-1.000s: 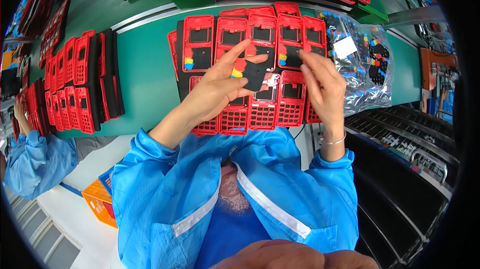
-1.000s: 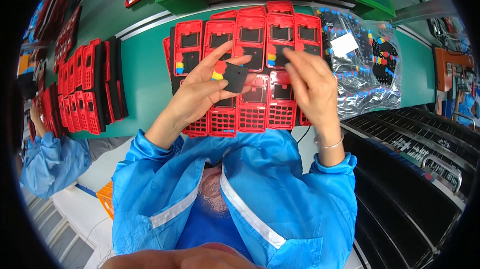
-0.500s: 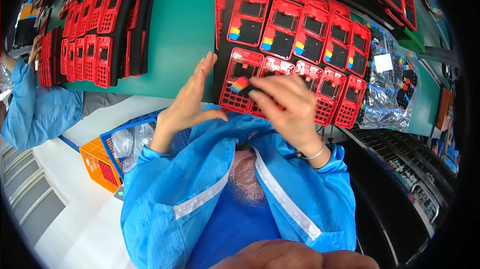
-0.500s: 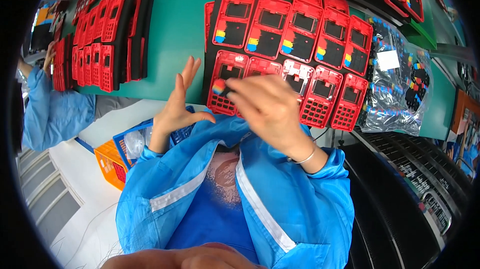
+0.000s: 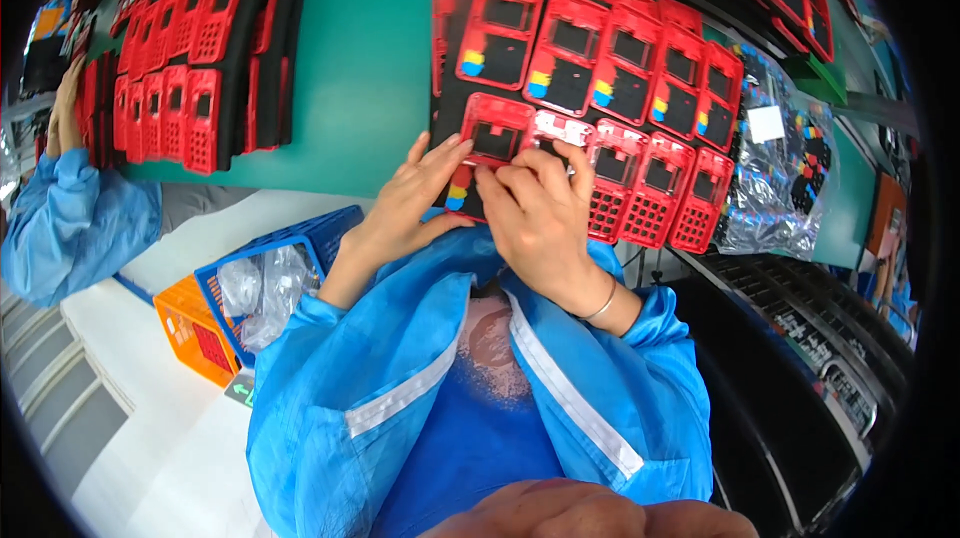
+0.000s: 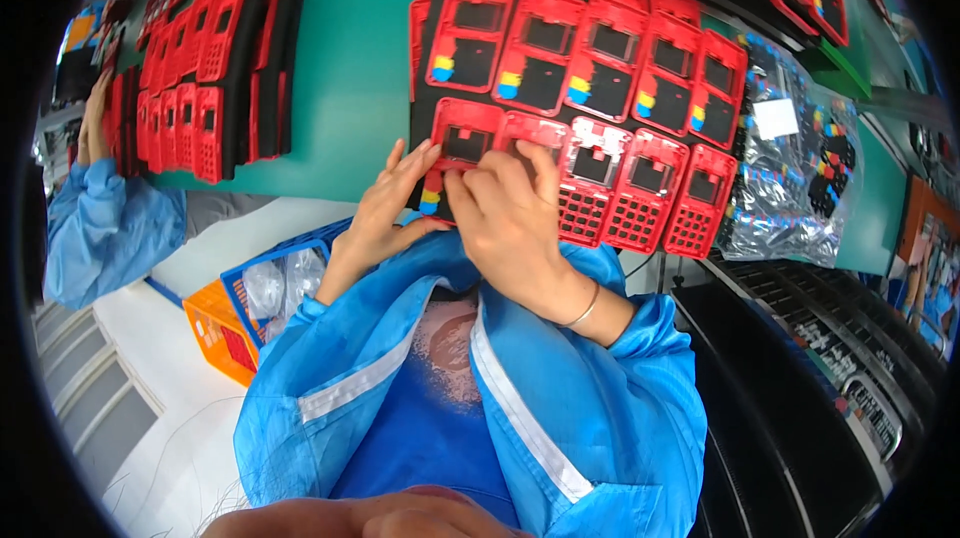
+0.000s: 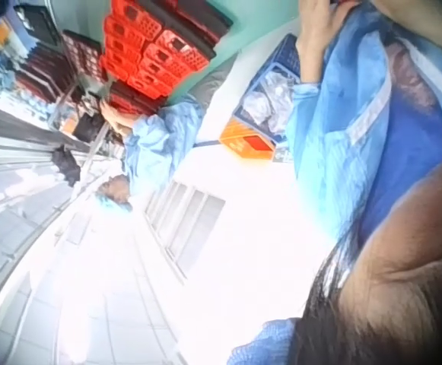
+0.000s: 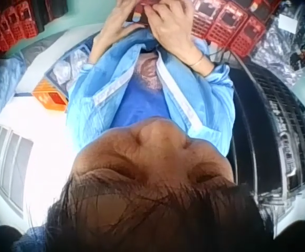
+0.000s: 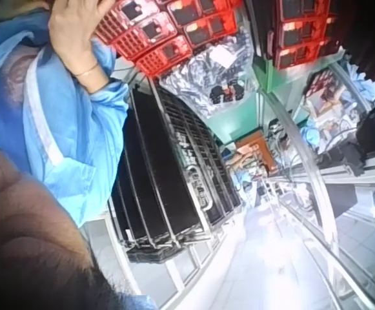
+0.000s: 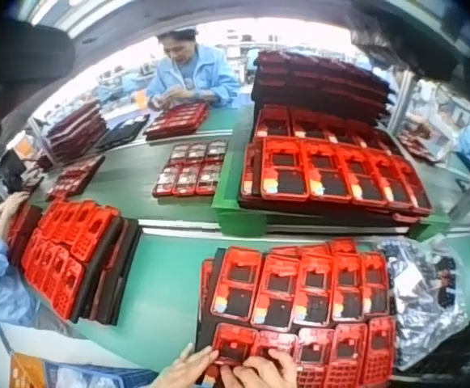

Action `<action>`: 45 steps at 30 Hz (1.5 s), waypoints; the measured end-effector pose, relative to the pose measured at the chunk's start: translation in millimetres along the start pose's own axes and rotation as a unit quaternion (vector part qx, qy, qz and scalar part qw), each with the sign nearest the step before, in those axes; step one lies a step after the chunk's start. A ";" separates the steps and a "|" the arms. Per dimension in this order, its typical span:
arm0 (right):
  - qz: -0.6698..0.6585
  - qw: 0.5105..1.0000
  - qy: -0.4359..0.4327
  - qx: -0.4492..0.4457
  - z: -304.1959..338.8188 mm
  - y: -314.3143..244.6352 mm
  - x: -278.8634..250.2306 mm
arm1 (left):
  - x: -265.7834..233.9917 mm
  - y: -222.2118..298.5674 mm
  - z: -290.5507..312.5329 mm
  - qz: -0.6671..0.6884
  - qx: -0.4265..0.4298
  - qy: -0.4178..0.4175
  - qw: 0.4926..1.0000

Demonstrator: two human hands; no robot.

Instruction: The person assembles keypad buttons into red plastic housings by hand, inserting color-coded buttons into keypad panels.

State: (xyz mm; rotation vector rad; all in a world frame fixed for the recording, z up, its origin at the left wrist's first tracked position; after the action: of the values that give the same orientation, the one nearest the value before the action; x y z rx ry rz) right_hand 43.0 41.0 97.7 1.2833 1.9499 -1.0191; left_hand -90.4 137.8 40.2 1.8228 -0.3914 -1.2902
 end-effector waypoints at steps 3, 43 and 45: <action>-0.004 1.000 -0.011 -0.013 -0.8 -2.2 -3.2 | 2.3 -1.4 1.3 -0.050 -0.014 -0.002 0.999; 0.305 0.914 0.095 0.248 178.0 282.6 -244.5 | 56.4 55.8 3.2 -0.243 0.095 0.104 0.960; 0.265 0.916 0.171 0.249 154.3 242.5 -243.5 | 62.0 61.0 -3.3 -0.244 0.093 0.074 0.963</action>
State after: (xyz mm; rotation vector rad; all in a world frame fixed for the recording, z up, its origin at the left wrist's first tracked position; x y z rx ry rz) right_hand 366.4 -147.2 141.9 2.2538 1.4501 -1.0875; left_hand -48.7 62.0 49.6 2.2521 0.0275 -1.4643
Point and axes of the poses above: each hand's wrist, its own z-axis away from the middle knuckle, its own x-axis out of the palm, y = z × x, the point moved 6 cm from there along -z, towards the middle knuckle, and after that the axes turned 15 degrees about -x, right-handed, at the moved point
